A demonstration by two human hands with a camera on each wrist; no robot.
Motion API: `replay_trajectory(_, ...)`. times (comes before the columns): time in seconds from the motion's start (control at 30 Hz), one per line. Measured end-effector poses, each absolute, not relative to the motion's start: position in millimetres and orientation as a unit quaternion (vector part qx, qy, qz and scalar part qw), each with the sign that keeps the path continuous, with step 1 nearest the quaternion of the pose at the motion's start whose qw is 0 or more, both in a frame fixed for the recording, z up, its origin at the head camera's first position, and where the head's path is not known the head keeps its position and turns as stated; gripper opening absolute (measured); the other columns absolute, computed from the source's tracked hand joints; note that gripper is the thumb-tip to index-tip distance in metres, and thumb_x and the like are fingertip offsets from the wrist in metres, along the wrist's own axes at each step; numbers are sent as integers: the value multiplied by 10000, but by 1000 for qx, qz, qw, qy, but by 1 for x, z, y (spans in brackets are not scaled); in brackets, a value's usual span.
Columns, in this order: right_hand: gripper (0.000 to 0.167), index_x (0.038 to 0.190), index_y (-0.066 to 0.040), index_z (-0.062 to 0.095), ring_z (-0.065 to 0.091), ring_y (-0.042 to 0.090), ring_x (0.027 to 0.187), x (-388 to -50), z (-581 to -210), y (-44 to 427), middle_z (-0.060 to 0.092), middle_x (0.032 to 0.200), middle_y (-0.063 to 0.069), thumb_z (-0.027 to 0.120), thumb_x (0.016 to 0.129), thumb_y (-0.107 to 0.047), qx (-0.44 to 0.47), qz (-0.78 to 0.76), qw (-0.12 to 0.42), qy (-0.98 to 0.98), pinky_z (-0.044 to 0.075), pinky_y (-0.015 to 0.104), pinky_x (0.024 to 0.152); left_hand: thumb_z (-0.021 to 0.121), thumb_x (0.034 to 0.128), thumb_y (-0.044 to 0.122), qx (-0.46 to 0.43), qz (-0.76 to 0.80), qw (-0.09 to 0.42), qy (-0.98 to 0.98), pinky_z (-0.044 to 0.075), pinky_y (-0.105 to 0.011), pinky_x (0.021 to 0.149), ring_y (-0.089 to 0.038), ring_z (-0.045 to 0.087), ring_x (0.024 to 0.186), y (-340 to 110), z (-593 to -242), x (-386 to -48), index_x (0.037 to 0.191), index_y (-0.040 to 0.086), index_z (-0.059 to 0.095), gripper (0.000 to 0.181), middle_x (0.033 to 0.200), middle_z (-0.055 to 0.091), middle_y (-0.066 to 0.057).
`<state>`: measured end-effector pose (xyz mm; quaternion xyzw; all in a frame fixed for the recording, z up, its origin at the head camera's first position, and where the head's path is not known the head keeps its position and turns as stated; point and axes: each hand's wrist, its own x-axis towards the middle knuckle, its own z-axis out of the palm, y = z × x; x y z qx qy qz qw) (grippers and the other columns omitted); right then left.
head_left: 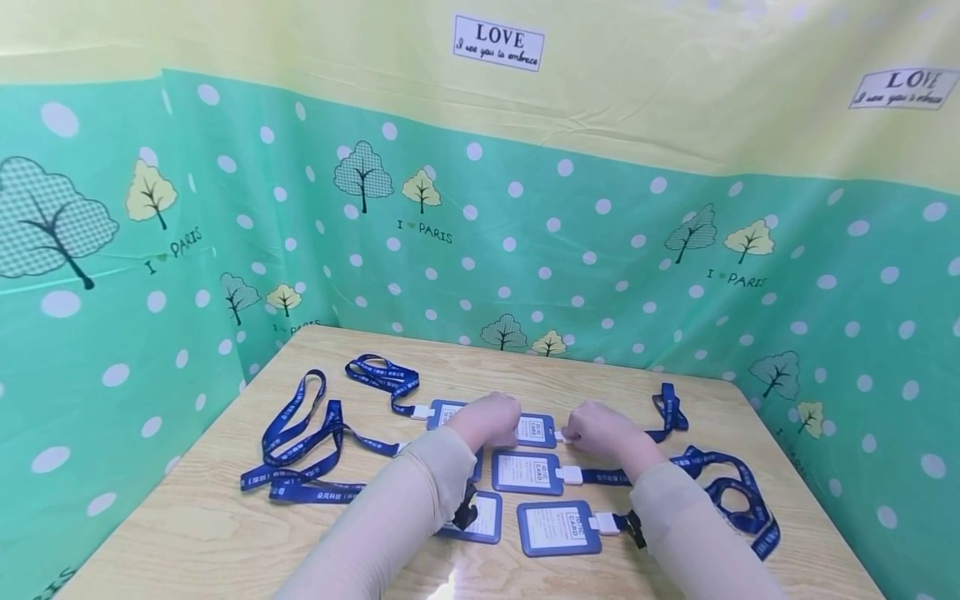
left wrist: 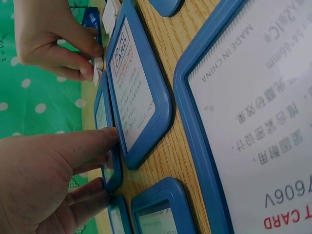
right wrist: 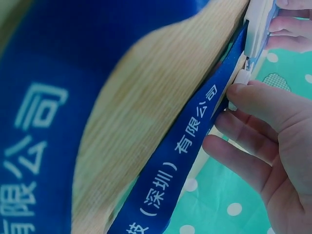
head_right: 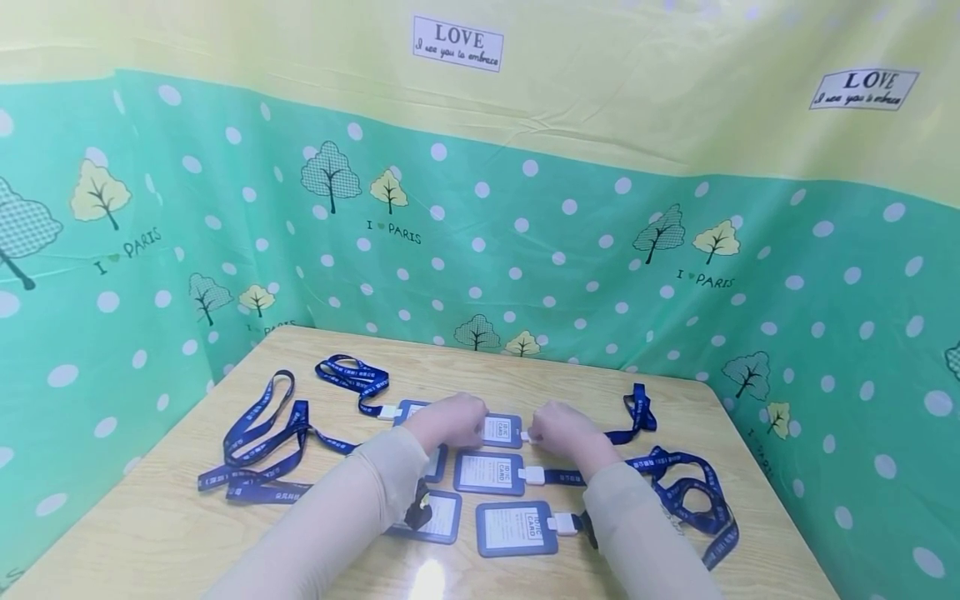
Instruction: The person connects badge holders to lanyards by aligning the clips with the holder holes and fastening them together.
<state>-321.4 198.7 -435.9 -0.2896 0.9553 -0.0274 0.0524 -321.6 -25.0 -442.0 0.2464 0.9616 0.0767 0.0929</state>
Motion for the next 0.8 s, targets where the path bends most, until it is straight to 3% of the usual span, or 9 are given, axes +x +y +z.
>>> replay_trajectory(0.23,81,974,-156,822,562,42,663,-323,-437,199,744,874,-40,751,936,-146,-290,-42,58,954,552,259,720,771,903,270,247,77,93,962,519,-250,699,-114,573,675,-25,-443,-324,703,187,635,255,735,598,60)
replay_trajectory(0.8,61,957,-171,814,552,48,655,-326,-440,199,719,825,-75,758,935,-168,-286,-48,57,955,540,253,720,768,903,256,241,84,95,962,533,-261,706,-119,580,679,-25,-445,-324,759,170,657,201,749,598,51)
